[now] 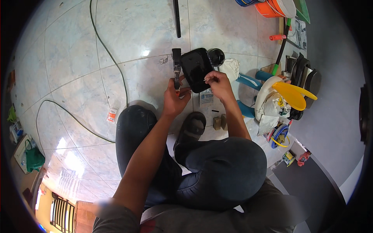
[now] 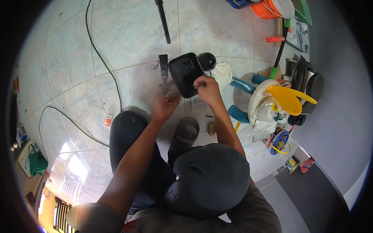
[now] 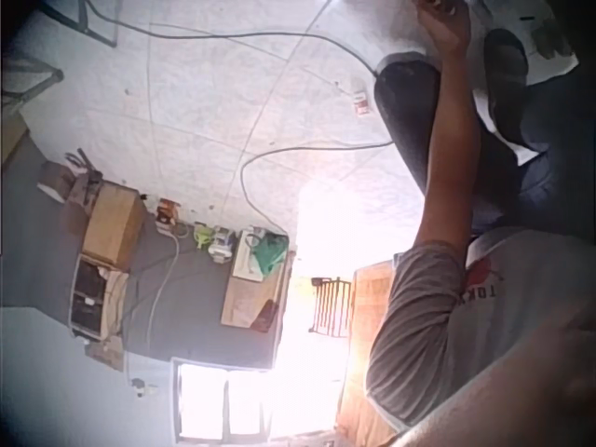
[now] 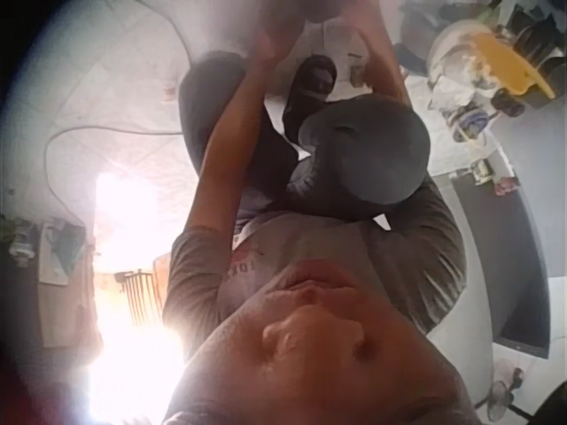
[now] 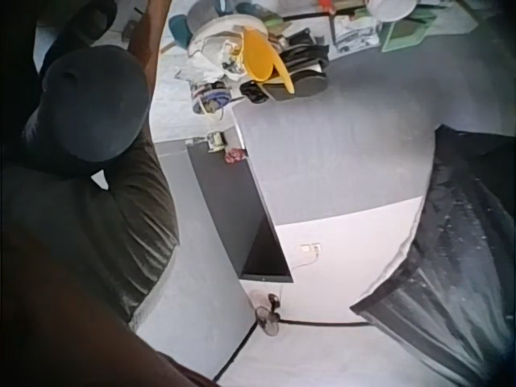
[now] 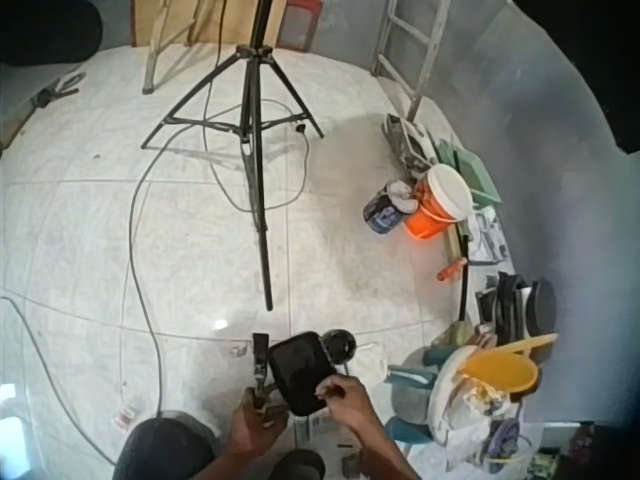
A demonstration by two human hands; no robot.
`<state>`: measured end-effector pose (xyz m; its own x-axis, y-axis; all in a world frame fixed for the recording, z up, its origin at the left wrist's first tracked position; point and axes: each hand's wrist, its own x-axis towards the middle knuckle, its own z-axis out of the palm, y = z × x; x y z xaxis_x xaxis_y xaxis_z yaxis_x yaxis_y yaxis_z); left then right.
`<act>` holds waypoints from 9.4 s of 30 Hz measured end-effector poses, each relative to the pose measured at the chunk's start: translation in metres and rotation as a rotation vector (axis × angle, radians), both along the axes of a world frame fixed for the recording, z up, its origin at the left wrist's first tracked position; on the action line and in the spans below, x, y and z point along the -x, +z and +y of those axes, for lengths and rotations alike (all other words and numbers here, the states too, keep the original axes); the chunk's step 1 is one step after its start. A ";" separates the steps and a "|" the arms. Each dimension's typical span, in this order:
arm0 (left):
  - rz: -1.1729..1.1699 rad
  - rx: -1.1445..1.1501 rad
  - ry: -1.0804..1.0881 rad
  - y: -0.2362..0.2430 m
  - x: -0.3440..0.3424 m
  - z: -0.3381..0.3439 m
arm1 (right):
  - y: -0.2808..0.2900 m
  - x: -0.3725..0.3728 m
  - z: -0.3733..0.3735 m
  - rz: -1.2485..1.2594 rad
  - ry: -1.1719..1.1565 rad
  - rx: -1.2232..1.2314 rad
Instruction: The person prepares and mixes black paint in a small plastic container while sitting on the floor. They use a small brush to stir the paint and then open another can of paint to continue the process.
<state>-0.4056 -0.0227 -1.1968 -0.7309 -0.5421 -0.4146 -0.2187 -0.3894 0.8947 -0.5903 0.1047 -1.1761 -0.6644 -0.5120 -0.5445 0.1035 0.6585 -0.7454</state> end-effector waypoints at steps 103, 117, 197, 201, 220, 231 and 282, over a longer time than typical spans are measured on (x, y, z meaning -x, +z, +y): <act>0.002 -0.059 -0.049 0.001 -0.001 -0.002 | -0.039 -0.019 -0.053 0.566 -0.111 0.074; 0.019 0.002 0.016 0.004 0.002 -0.002 | -0.024 -0.025 -0.057 0.581 -0.192 0.064; 0.021 -0.024 0.011 0.001 0.004 -0.002 | -0.059 -0.021 -0.069 0.483 -0.219 0.171; -0.006 -0.020 -0.024 0.001 0.002 -0.003 | -0.058 -0.027 -0.072 0.582 -0.122 0.179; 0.013 -0.009 -0.020 0.000 0.002 -0.004 | -0.045 -0.027 -0.073 -0.328 -0.551 0.247; 0.032 -0.020 0.020 -0.002 0.002 -0.004 | -0.021 -0.018 -0.055 -0.509 -0.620 0.405; 0.015 0.075 0.004 -0.002 0.004 -0.007 | 0.005 0.031 0.024 0.739 0.036 -0.076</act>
<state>-0.4094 -0.0298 -1.1986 -0.7344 -0.5743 -0.3617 -0.2037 -0.3219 0.9246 -0.6217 0.1283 -1.1709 -0.8550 -0.5186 0.0035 -0.4298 0.7048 -0.5644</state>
